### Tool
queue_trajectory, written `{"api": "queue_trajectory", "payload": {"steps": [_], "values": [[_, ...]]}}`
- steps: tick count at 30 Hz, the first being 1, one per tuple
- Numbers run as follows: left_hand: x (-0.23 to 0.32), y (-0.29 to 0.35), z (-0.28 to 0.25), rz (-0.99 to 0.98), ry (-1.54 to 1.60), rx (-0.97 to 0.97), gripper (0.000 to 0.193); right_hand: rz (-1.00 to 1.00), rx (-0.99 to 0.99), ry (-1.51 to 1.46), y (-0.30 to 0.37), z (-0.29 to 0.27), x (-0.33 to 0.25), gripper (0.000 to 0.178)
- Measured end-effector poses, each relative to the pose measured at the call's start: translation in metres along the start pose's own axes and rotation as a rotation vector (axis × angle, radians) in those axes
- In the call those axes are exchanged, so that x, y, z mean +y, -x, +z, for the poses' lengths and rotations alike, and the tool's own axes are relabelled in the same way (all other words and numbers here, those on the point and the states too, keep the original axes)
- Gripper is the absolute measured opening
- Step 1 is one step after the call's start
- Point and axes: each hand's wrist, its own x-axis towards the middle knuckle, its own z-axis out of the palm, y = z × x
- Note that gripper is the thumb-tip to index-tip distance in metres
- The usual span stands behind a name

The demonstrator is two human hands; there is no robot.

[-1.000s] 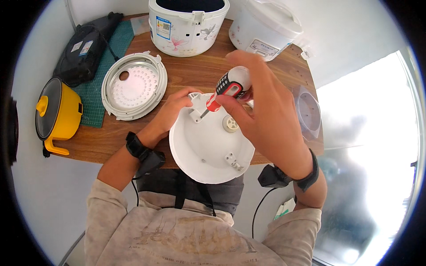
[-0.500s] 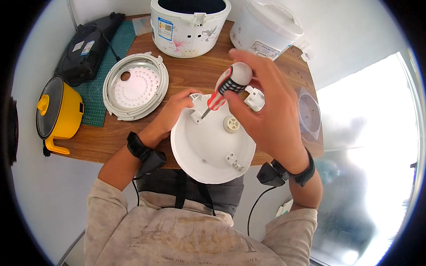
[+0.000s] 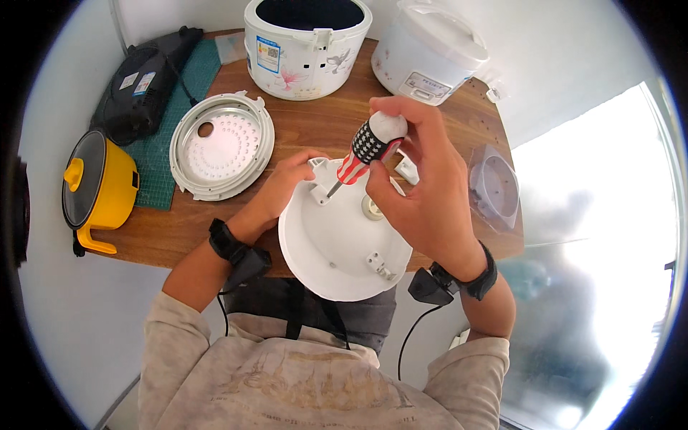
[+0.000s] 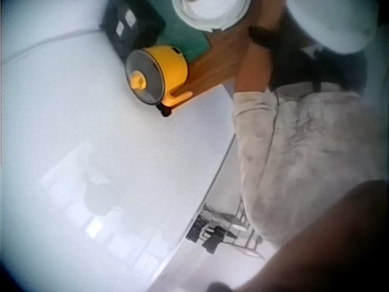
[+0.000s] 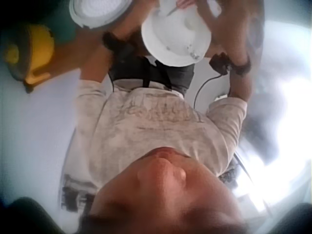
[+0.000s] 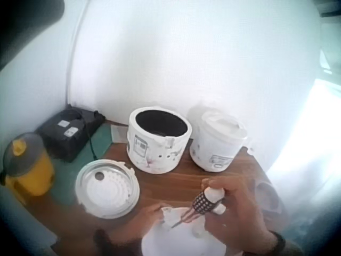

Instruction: The person uses a screwdriver to remove screws from a white plastic lid, then places the lid and a small white plastic piece into a rice cooker pot. They then pick up a circular white plastic ring and place a clear rubber seal into it.

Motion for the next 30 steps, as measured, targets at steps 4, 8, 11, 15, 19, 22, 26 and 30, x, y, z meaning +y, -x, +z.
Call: {"api": "queue_trajectory", "payload": {"steps": [4, 8, 11, 15, 19, 22, 26, 30], "values": [[0.005, 0.004, 0.001, -0.007, -0.019, -0.004, 0.042, -0.034, -0.029, 0.255, -0.001, -0.005, -0.002, 0.054], [0.003, 0.002, 0.000, -0.017, -0.002, -0.004, 0.042, -0.007, 0.004, 0.116, 0.001, -0.002, 0.002, 0.054], [0.003, 0.002, 0.001, -0.009, -0.004, 0.000, 0.041, 0.025, -0.008, 0.028, 0.002, -0.001, 0.000, 0.056], [0.002, 0.002, 0.001, 0.004, 0.000, -0.002, 0.041, -0.071, -0.046, 0.196, 0.000, -0.003, -0.002, 0.056], [0.000, 0.002, -0.001, 0.007, -0.007, 0.003, 0.040, -0.050, -0.070, 0.261, -0.001, -0.008, -0.003, 0.056], [0.001, 0.001, -0.001, 0.006, -0.022, -0.004, 0.040, -0.040, -0.059, 0.170, -0.001, -0.003, -0.005, 0.056], [0.004, 0.005, 0.005, -0.005, 0.053, 0.027, 0.035, -0.099, -0.085, 0.372, -0.005, -0.006, -0.016, 0.057], [0.004, 0.005, 0.002, -0.006, 0.019, 0.012, 0.038, -0.025, -0.097, 0.379, -0.006, -0.010, -0.014, 0.059]]}}
